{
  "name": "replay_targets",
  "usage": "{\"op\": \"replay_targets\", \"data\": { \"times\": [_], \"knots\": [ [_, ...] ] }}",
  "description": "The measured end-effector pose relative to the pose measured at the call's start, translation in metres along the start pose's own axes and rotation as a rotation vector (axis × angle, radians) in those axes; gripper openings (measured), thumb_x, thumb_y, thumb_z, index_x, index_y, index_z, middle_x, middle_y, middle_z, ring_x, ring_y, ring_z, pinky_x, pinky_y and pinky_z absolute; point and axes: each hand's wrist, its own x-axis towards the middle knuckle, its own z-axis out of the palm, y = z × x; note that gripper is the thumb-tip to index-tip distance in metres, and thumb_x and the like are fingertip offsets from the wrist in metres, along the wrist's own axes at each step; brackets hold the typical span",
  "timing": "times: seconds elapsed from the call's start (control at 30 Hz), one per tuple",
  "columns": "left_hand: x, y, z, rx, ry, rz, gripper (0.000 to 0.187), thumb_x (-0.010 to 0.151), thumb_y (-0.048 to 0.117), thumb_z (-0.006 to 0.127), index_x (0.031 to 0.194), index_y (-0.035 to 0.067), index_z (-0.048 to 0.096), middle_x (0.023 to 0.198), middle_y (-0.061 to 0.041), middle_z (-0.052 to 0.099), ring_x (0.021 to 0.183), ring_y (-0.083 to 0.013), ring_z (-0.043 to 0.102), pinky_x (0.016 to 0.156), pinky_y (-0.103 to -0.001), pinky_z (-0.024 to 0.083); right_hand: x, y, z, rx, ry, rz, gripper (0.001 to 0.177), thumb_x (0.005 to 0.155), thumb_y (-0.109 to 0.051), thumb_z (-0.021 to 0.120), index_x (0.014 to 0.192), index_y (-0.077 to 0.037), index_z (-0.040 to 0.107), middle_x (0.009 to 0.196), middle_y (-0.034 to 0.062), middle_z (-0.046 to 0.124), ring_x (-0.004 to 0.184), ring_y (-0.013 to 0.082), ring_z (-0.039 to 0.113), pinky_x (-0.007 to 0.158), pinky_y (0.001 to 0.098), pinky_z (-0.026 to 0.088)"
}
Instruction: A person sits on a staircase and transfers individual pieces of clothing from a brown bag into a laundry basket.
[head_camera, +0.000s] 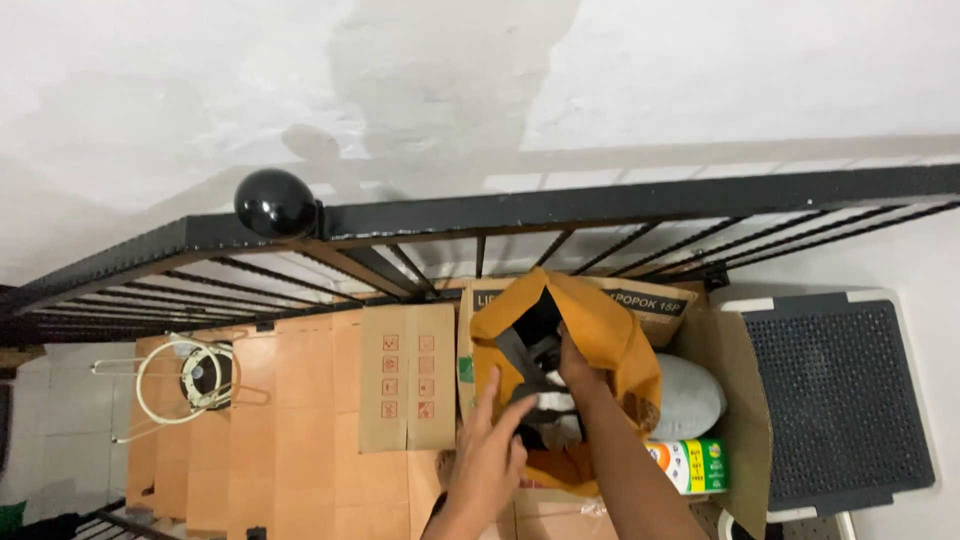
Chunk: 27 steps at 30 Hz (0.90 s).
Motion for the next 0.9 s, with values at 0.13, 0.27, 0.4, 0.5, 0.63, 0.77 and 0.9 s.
{"op": "replay_targets", "data": {
  "times": [0.13,0.27,0.4,0.5,0.63,0.77,0.9],
  "knots": [
    [-0.010,-0.008,0.009,-0.207,0.004,0.095,0.070,0.085,-0.018,0.053,0.140,0.024,0.063,0.167,-0.011,0.023,0.152,-0.0319,0.026,0.115,-0.046,0.034,-0.026,0.022,-0.025,0.033,-0.044,-0.050,0.042,0.093,-0.056,0.054,0.116,-0.024,0.069,0.139,0.0000,0.060,0.124,0.0277,0.053,0.107,0.0396,0.040],
    [-0.008,-0.009,-0.004,-0.224,0.073,-0.065,0.075,0.087,-0.015,0.053,0.141,0.036,0.063,0.167,-0.006,0.026,0.155,-0.0265,0.025,0.115,-0.040,0.041,-0.034,0.048,-0.054,-0.225,-0.115,-0.226,0.066,0.093,-0.064,0.045,0.144,-0.022,0.042,0.156,0.0038,0.040,0.142,0.0304,0.037,0.117,0.0435,0.031],
    [-0.011,0.015,-0.035,-0.230,-0.049,-0.223,0.063,0.098,0.000,0.052,0.149,0.038,0.054,0.170,-0.005,0.017,0.159,-0.0272,0.013,0.123,-0.050,0.031,-0.079,0.032,-0.097,-0.386,-0.125,-0.387,0.088,0.092,-0.069,0.038,0.164,-0.021,0.021,0.169,0.0065,0.025,0.155,0.0323,0.024,0.124,0.0463,0.024],
    [-0.028,0.034,-0.050,-0.199,0.018,-0.175,0.061,0.098,0.003,0.053,0.151,0.034,0.052,0.166,-0.008,0.025,0.155,-0.0273,0.025,0.120,-0.040,0.036,-0.149,0.028,-0.133,-0.162,-0.173,-0.659,0.013,0.099,-0.025,0.059,0.091,-0.016,0.064,0.096,-0.0006,0.070,0.107,0.0176,0.066,0.093,0.0323,0.044],
    [-0.043,0.079,-0.063,-0.206,0.195,0.055,0.055,0.101,0.024,0.050,0.155,0.020,0.040,0.160,-0.009,0.038,0.149,-0.0298,0.037,0.107,-0.046,0.045,-0.213,0.028,-0.181,0.253,-0.162,-0.766,0.013,0.100,-0.023,0.061,0.096,-0.011,0.062,0.087,-0.0014,0.054,0.085,0.0099,0.050,0.081,0.0266,0.037],
    [-0.060,0.150,-0.066,-0.175,0.251,0.555,0.075,0.095,0.046,0.065,0.155,0.008,0.040,0.159,-0.015,0.042,0.149,-0.0342,0.037,0.120,-0.050,0.030,-0.286,0.018,-0.226,0.390,-0.138,-0.888,0.011,0.103,-0.021,0.059,0.097,-0.011,0.058,0.085,-0.0038,0.049,0.083,0.0084,0.048,0.079,0.0260,0.039],
    [-0.061,0.202,-0.058,-0.005,0.132,0.692,0.096,0.087,0.045,0.081,0.159,0.011,0.028,0.164,-0.010,0.035,0.154,-0.0351,0.025,0.120,-0.055,0.019,-0.383,-0.013,-0.271,0.397,-0.130,-1.092,0.019,0.102,-0.029,0.060,0.095,-0.011,0.060,0.084,-0.0017,0.057,0.078,0.0081,0.054,0.068,0.0243,0.042]
  ]
}}
